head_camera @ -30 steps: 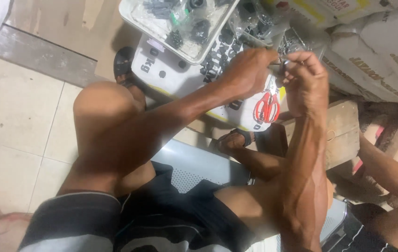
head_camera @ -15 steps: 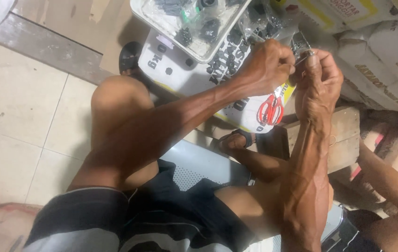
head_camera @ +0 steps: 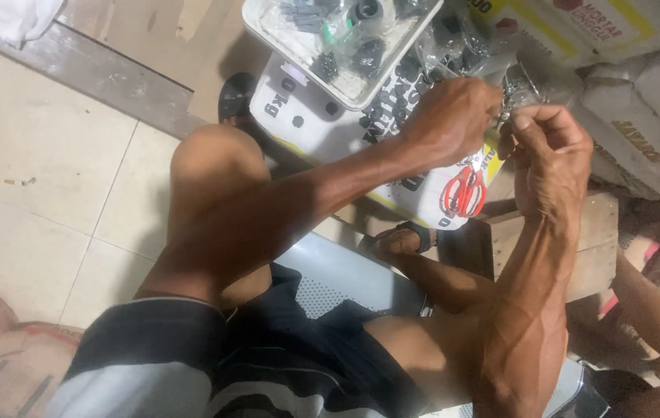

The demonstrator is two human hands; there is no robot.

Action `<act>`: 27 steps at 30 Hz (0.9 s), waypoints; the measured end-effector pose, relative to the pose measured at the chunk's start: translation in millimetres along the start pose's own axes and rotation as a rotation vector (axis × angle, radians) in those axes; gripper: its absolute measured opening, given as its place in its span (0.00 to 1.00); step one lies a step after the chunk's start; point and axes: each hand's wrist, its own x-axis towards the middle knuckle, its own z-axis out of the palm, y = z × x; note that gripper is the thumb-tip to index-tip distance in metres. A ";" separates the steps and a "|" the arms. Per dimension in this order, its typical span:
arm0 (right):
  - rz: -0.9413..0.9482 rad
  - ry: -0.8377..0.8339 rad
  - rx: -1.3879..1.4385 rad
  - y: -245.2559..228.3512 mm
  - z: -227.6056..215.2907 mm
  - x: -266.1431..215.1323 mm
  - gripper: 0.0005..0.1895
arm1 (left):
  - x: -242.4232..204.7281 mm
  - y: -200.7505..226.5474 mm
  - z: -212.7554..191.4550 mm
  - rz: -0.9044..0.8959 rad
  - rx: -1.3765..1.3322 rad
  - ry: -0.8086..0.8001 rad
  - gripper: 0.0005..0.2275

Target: Assembling small metal fasteners by joining bolts with nuts or washers.

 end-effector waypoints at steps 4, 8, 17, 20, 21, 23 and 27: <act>-0.071 0.023 0.104 6.7 4.1 4.5 0.06 | 4.7 17.2 -4.2 -0.077 0.043 0.146 0.14; -0.114 0.001 0.071 14.9 5.7 6.4 0.07 | 4.1 9.4 -2.5 -0.140 -0.129 0.123 0.09; -0.105 0.015 -0.321 58.8 6.8 15.0 0.08 | -8.8 -37.3 35.1 -0.217 0.101 -0.006 0.03; -0.037 0.061 -0.334 96.1 0.7 23.4 0.03 | -21.7 -36.7 26.4 -0.381 0.074 -0.107 0.06; -0.009 0.099 -0.308 111.6 -2.0 27.9 0.02 | -26.3 -37.0 20.1 -0.453 0.024 -0.135 0.10; 0.027 0.136 -0.329 116.6 3.2 29.7 0.02 | -30.3 -48.9 26.2 -0.461 0.052 -0.124 0.10; 0.076 0.322 -0.368 120.8 -4.4 35.9 0.04 | -36.4 -94.8 36.6 -0.517 0.216 -0.079 0.09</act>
